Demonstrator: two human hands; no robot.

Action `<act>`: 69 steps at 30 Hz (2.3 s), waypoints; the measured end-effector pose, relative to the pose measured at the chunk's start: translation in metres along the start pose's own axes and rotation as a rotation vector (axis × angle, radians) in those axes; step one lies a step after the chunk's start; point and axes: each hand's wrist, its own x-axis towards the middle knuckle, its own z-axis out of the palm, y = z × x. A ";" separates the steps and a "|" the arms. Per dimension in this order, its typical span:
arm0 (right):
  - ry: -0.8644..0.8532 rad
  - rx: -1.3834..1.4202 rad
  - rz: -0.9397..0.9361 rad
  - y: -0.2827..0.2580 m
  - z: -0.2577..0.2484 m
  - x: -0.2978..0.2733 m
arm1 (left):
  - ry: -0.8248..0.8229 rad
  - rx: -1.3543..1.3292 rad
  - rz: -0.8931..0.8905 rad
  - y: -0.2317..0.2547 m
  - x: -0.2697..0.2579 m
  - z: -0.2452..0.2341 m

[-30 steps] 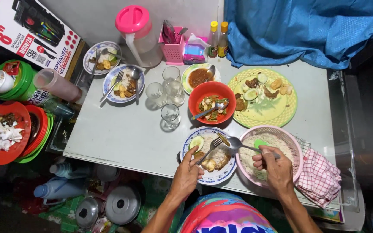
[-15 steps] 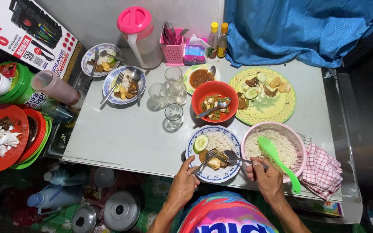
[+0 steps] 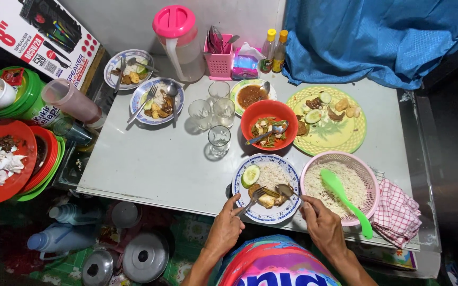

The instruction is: Prepare a plate of food by scooping rice and adding various side dishes using a spoon and fork.

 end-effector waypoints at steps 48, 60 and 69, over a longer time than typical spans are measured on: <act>0.134 -0.101 -0.638 0.025 0.047 0.000 | 0.371 0.230 0.443 -0.065 0.065 0.026; 0.165 -0.252 -0.396 0.057 0.066 -0.020 | 0.397 0.263 0.437 -0.090 0.072 0.015; 0.238 -0.186 -0.225 0.082 0.074 -0.026 | 0.309 0.120 0.242 -0.097 0.082 0.000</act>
